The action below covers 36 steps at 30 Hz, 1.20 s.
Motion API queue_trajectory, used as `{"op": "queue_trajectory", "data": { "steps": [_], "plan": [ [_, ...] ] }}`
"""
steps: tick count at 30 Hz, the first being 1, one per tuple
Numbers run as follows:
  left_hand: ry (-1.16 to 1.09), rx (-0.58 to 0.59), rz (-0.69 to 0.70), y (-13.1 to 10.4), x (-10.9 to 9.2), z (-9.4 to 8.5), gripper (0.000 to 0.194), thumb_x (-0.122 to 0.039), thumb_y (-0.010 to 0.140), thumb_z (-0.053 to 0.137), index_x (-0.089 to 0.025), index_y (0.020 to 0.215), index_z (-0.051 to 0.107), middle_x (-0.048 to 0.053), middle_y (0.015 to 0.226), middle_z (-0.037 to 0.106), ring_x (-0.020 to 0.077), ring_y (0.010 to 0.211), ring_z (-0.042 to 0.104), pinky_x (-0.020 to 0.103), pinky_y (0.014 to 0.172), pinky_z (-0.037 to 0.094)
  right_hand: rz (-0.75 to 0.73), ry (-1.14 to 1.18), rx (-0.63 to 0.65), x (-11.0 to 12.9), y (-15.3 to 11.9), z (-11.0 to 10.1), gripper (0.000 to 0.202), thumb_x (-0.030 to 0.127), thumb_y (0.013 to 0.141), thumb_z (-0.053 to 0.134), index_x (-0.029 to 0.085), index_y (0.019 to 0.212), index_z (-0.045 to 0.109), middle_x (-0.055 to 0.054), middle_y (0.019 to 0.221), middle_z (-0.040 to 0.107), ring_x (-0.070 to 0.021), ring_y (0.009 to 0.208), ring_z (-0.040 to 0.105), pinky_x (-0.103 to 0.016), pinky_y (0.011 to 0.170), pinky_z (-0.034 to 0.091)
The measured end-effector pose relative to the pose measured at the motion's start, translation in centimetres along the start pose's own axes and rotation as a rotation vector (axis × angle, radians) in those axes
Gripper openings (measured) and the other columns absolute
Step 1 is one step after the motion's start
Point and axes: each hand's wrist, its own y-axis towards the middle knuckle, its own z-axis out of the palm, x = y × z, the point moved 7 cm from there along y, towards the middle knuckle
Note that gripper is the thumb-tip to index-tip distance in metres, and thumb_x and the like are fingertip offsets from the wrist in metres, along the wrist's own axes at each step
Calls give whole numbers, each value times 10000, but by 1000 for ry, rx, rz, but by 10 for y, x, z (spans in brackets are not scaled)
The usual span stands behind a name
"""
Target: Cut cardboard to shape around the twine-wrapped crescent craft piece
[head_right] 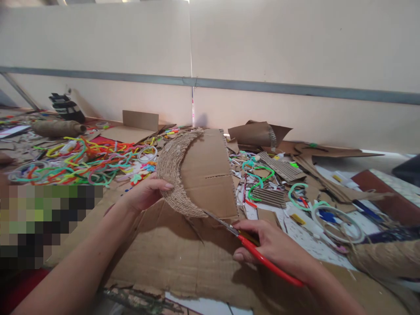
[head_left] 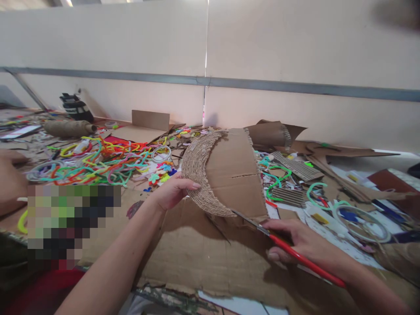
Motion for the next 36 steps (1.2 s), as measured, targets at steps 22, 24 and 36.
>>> {"op": "queue_trajectory", "data": {
  "steps": [22, 24, 36],
  "plan": [
    [-34, 97, 2, -2, 7, 18, 417, -149, 548, 842, -133, 960, 777, 92, 908, 812, 223, 786, 732, 333, 762, 555, -3, 190, -18, 8, -5, 14, 729, 727, 714, 758, 171, 1184, 804, -85, 894, 781, -352, 907, 693, -419, 851, 567],
    [-32, 96, 0, -1, 7, 17, 444, -146, 549, 843, -132, 988, 775, 93, 925, 814, 227, 792, 734, 335, 766, 554, 6, 212, -8, 8, -5, 16, 714, 738, 719, 748, 175, 1154, 814, -68, 794, 760, -336, 848, 693, -415, 831, 570],
    [-93, 91, 7, -2, 4, 15, 459, -137, 528, 852, -143, 981, 773, 77, 933, 817, 203, 749, 735, 306, 728, 570, 1, 340, 49, 26, -8, 29, 625, 759, 759, 701, 178, 961, 815, -50, 697, 679, -264, 714, 633, -344, 677, 535]
  ]
}}
